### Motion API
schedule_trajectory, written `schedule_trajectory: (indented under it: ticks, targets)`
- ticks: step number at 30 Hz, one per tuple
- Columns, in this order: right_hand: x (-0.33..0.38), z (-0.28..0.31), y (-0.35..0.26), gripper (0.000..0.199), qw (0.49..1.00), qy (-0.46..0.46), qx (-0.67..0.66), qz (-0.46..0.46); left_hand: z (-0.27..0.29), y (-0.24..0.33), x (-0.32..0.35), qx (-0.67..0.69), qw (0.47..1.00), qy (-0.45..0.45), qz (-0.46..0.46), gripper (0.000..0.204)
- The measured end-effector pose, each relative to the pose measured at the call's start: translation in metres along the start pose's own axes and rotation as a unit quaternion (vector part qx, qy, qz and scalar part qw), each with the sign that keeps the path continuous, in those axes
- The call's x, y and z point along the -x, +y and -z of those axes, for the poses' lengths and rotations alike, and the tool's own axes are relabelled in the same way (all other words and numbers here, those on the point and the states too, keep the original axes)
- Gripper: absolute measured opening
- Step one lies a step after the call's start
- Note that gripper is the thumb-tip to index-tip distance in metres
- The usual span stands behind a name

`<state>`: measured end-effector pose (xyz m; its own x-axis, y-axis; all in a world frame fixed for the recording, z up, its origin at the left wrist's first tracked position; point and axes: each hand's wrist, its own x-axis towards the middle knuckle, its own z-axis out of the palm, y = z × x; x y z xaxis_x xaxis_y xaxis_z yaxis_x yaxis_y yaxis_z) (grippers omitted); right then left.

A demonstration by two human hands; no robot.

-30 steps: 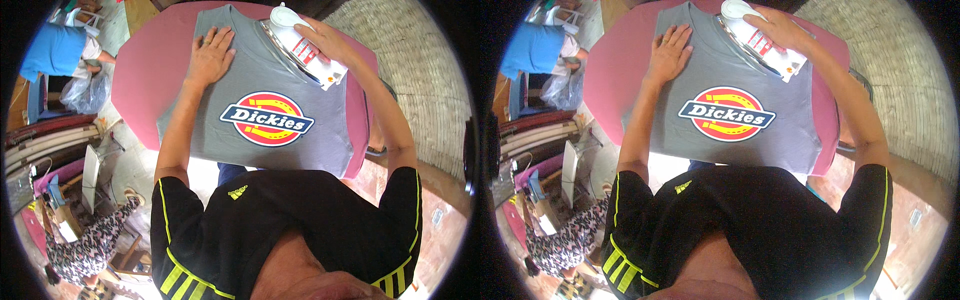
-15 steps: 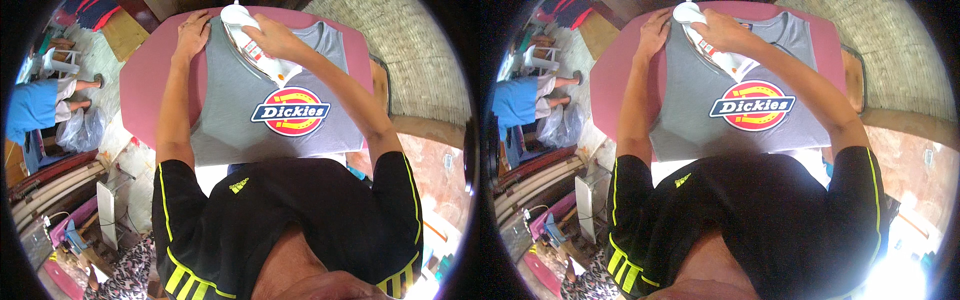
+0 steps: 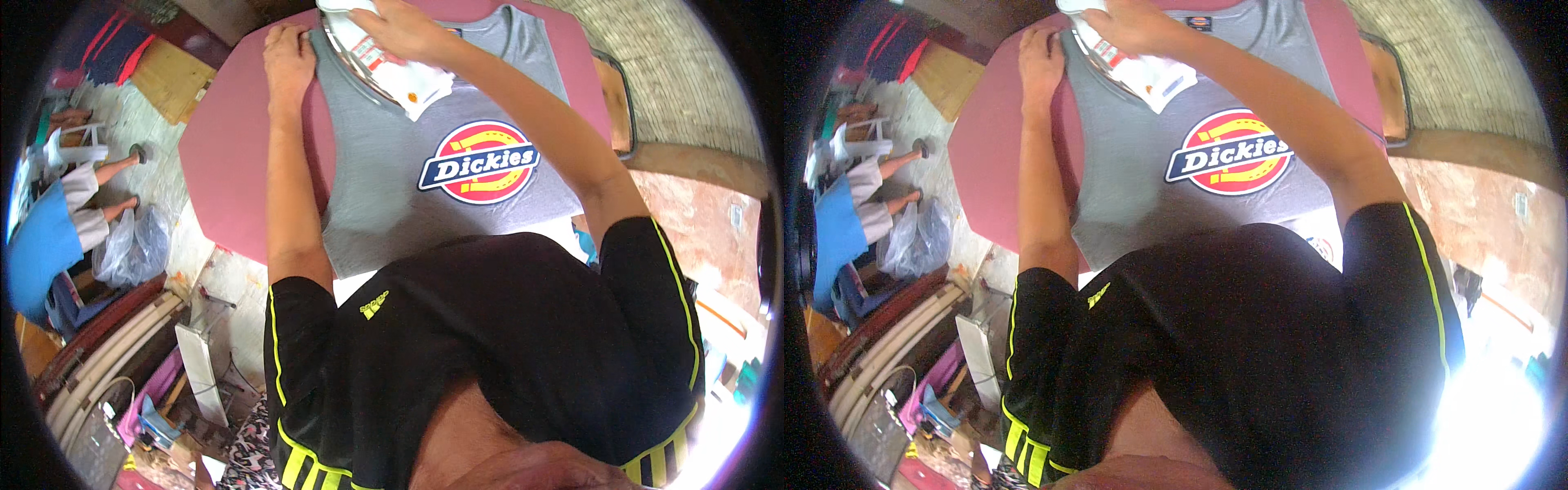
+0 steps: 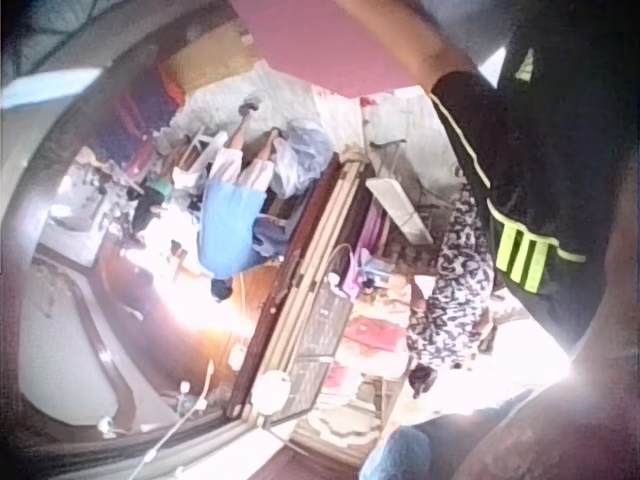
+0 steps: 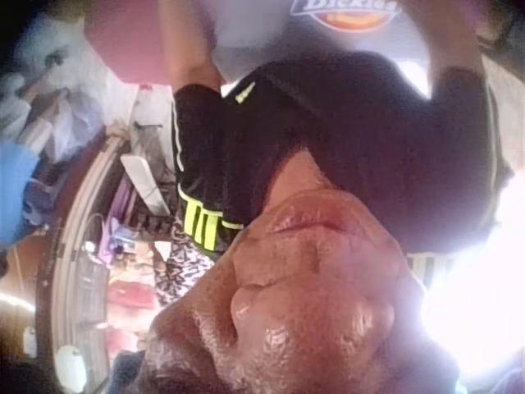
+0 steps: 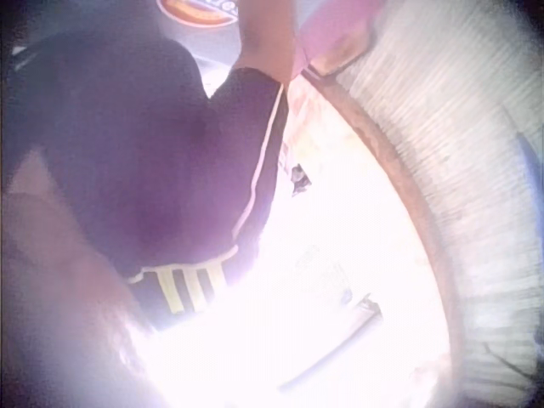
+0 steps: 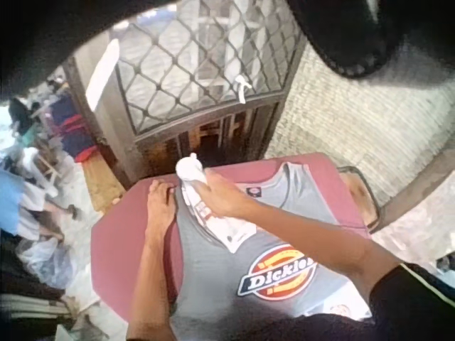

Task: The person irons a grey t-shirt on a pink ironing board. They use a white steam iron to smooth the front and back of the shirt, frequently adjusting the fabric with their hands. The person flips the shirt over to iron the other side and finishes by folding the garment.

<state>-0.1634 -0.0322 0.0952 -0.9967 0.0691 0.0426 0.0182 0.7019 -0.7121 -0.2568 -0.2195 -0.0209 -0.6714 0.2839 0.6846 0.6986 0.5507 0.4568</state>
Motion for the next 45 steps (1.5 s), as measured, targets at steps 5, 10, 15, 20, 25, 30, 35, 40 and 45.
schedule_trajectory:
  ticks: [5, 10, 15, 20, 25, 30, 35, 40, 45]
  targets:
    - [-0.027, 0.013, 0.031, 0.048, 0.995, -0.05, 0.003, 0.089, -0.004, 0.0, -0.007, 0.024, 1.0, -0.005, -0.011, 0.013]
    - [0.029, 0.072, 0.044, 0.045, 0.975, -0.137, 0.054, 0.168, 0.004, -0.001, -0.003, 0.004, 0.999, 0.008, -0.043, 0.015]
    - [0.102, 0.157, 0.087, 0.044, 0.977, -0.061, 0.137, 0.155, 0.003, 0.119, 0.029, 0.002, 0.997, -0.02, -0.075, 0.031]
    - [0.15, 0.223, 0.151, 0.053, 0.954, -0.112, 0.275, 0.038, -0.025, 0.189, 0.082, -0.06, 0.974, -0.205, -0.08, 0.059]
    - [0.143, 0.206, 0.15, 0.042, 0.958, -0.167, 0.22, 0.079, -0.025, 0.166, 0.067, -0.158, 0.957, -0.233, -0.068, 0.06]
    - [0.105, 0.18, 0.118, 0.041, 0.932, -0.269, 0.211, 0.12, -0.014, 0.117, 0.038, -0.256, 0.932, -0.25, -0.065, 0.056]
    - [0.088, 0.149, 0.083, 0.04, 0.937, -0.254, 0.139, 0.195, -0.015, 0.078, 0.025, -0.176, 0.955, -0.203, -0.126, 0.054]
    - [0.074, 0.126, 0.065, 0.043, 0.916, -0.272, 0.124, 0.267, -0.012, 0.066, 0.017, -0.097, 0.966, -0.208, -0.118, 0.053]
    - [0.065, 0.141, 0.084, 0.044, 0.918, -0.273, 0.114, 0.264, 0.002, 0.057, 0.023, -0.134, 0.958, -0.225, -0.113, 0.053]
